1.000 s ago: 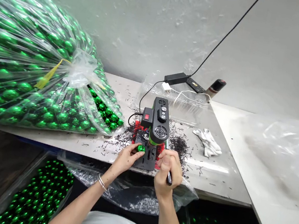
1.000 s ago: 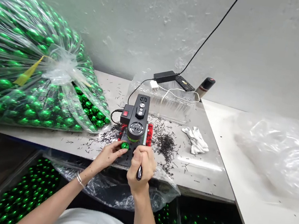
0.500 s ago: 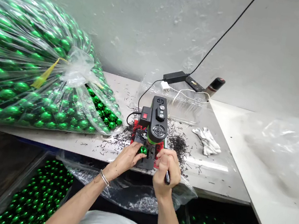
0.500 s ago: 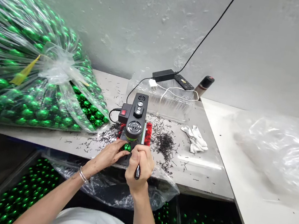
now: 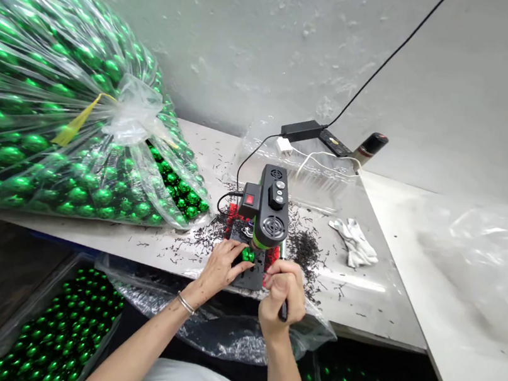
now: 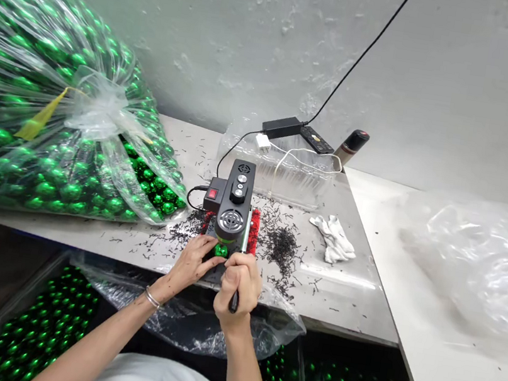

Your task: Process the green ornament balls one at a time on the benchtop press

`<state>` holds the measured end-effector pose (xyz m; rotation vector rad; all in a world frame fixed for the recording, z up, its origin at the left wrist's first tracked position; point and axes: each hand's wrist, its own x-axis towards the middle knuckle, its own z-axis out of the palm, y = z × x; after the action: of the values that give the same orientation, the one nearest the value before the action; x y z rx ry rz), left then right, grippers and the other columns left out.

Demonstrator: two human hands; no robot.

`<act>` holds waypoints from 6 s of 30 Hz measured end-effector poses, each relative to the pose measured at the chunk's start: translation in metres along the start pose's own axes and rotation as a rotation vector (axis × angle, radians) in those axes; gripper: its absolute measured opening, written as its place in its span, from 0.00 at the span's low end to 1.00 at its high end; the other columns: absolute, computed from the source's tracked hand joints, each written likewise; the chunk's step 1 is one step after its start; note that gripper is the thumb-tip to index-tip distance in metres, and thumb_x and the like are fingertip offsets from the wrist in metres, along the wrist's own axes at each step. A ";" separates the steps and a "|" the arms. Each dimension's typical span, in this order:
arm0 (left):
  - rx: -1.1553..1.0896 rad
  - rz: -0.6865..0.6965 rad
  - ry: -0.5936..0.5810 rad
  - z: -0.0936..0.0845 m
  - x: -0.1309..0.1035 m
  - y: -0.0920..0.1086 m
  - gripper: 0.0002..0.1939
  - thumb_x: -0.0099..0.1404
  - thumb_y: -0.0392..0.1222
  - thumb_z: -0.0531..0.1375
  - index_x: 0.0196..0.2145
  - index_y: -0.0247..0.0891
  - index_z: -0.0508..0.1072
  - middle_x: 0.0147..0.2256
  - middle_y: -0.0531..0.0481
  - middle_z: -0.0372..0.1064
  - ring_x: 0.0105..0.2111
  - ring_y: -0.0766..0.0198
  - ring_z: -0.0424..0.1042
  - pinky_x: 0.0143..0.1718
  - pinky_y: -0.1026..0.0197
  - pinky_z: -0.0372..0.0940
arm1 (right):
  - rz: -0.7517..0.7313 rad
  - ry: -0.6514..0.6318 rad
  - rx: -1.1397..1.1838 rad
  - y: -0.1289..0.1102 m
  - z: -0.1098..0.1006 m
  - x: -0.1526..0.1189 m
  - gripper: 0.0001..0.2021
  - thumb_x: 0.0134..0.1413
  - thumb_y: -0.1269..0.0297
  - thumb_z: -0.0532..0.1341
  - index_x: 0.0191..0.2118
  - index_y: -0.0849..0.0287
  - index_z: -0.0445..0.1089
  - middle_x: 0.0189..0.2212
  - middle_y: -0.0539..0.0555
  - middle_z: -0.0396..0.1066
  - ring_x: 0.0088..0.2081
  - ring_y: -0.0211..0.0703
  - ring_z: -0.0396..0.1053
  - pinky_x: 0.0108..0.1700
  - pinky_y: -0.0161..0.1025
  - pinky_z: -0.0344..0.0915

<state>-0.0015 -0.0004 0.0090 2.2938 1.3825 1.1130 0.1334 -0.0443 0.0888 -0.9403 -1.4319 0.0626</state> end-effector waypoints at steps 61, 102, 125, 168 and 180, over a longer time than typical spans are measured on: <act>-0.462 -0.496 0.141 -0.098 0.031 -0.057 0.26 0.63 0.47 0.64 0.57 0.40 0.70 0.47 0.44 0.72 0.36 0.60 0.74 0.38 0.57 0.70 | 0.039 0.042 0.015 -0.013 0.000 0.022 0.15 0.63 0.74 0.53 0.24 0.57 0.61 0.24 0.48 0.64 0.27 0.37 0.65 0.29 0.37 0.60; -0.141 -0.156 0.052 0.008 -0.004 0.004 0.16 0.65 0.48 0.65 0.49 0.40 0.77 0.44 0.43 0.78 0.47 0.51 0.72 0.54 0.44 0.63 | -0.143 0.045 -0.048 0.032 0.009 -0.030 0.15 0.68 0.66 0.47 0.28 0.56 0.61 0.29 0.50 0.66 0.29 0.38 0.66 0.41 0.47 0.69; -0.145 -0.114 0.105 -0.023 -0.058 0.020 0.25 0.65 0.52 0.65 0.55 0.39 0.73 0.47 0.40 0.75 0.47 0.52 0.74 0.49 0.49 0.71 | 0.104 -0.063 0.051 -0.027 -0.008 0.047 0.15 0.64 0.73 0.53 0.25 0.57 0.59 0.23 0.48 0.61 0.29 0.37 0.65 0.32 0.37 0.58; -0.491 -0.394 -0.181 -0.013 0.005 0.013 0.20 0.66 0.43 0.60 0.54 0.35 0.72 0.45 0.41 0.76 0.23 0.67 0.72 0.28 0.61 0.71 | 0.024 -0.035 -0.016 -0.020 -0.003 0.025 0.14 0.63 0.75 0.52 0.26 0.57 0.61 0.25 0.48 0.64 0.29 0.36 0.65 0.30 0.36 0.61; -0.314 -0.243 -0.107 -0.004 0.003 0.010 0.16 0.67 0.41 0.61 0.52 0.37 0.73 0.48 0.42 0.75 0.29 0.63 0.76 0.39 0.57 0.74 | -0.180 -0.017 -0.044 0.025 0.004 -0.014 0.15 0.66 0.67 0.48 0.26 0.56 0.59 0.27 0.49 0.64 0.28 0.37 0.64 0.36 0.43 0.65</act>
<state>0.0026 -0.0040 0.0189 1.8824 1.2987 1.0307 0.1390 -0.0341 0.0626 -0.8444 -1.5337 -0.0951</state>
